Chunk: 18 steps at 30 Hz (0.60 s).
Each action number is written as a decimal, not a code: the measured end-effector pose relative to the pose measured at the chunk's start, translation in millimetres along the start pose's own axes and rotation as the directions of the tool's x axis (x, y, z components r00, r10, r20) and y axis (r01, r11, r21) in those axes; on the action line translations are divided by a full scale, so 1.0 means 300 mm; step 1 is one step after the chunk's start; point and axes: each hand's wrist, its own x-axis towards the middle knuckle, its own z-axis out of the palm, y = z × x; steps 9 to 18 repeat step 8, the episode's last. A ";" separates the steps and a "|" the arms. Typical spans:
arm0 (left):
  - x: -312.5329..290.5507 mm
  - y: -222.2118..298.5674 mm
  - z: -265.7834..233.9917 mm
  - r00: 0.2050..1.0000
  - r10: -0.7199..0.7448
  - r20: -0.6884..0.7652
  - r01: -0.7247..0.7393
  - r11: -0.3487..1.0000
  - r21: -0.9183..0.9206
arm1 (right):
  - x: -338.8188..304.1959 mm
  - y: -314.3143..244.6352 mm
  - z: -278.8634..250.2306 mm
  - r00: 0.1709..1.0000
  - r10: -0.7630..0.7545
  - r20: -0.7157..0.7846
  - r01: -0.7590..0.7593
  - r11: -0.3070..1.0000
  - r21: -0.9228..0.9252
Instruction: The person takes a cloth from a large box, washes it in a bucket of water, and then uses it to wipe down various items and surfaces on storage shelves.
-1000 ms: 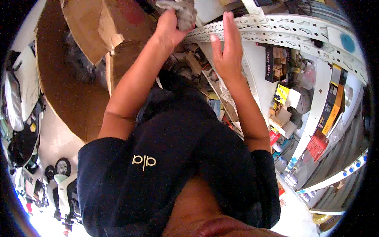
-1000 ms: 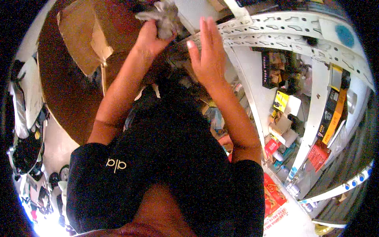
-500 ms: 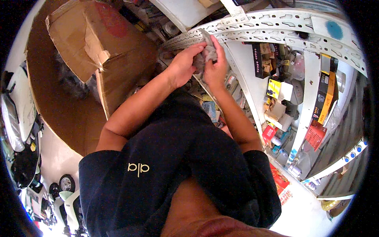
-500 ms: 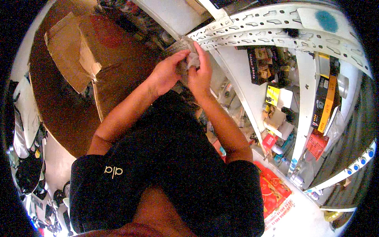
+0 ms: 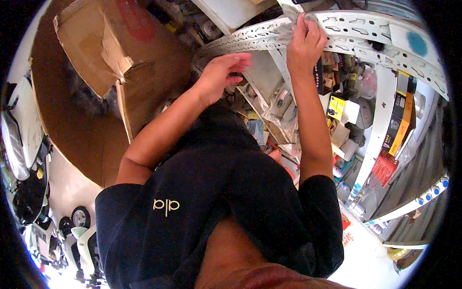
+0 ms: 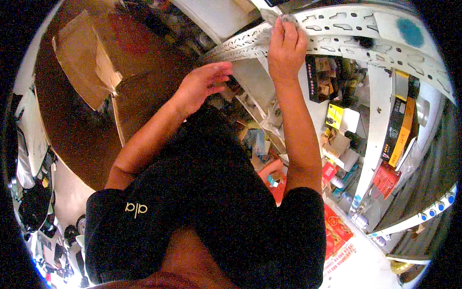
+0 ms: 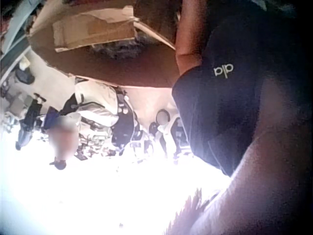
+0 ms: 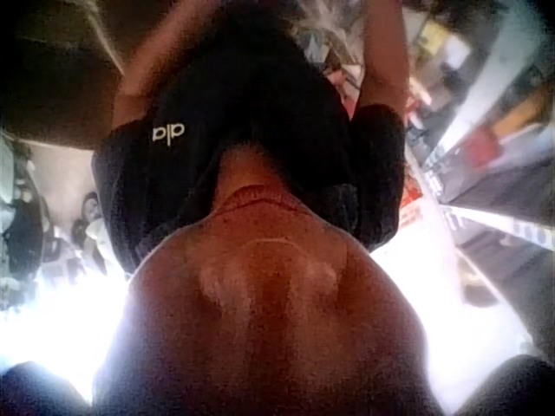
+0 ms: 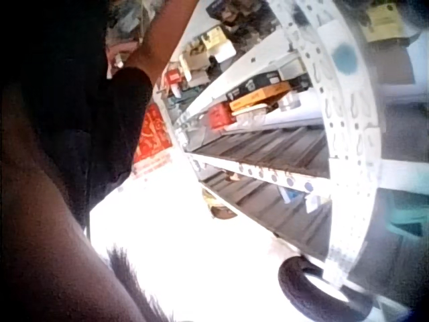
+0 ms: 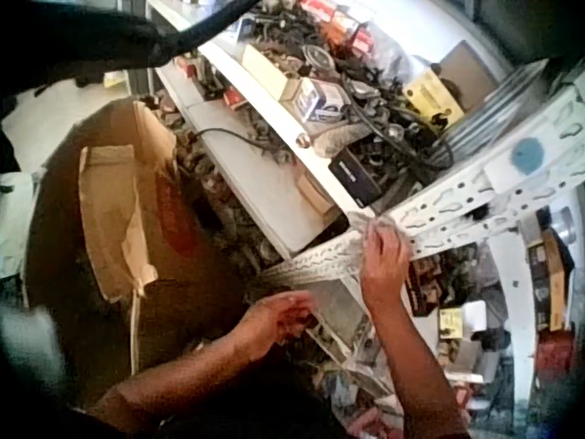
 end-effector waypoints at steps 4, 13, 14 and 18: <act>0.013 -0.018 -0.040 0.999 -0.029 -0.045 0.028 0.999 -0.025 | -0.048 -0.031 0.026 0.985 -0.072 0.158 0.052 0.991 0.127; 0.039 -0.018 -0.037 0.989 -0.013 -0.146 0.011 1.000 -0.017 | -0.163 -0.130 0.014 0.864 0.146 0.481 -0.395 0.790 0.468; 0.039 -0.018 -0.037 0.989 -0.013 -0.146 0.011 1.000 -0.017 | -0.163 -0.130 0.014 0.864 0.146 0.481 -0.395 0.790 0.468; 0.039 -0.018 -0.037 0.989 -0.013 -0.146 0.011 1.000 -0.017 | -0.163 -0.130 0.014 0.864 0.146 0.481 -0.395 0.790 0.468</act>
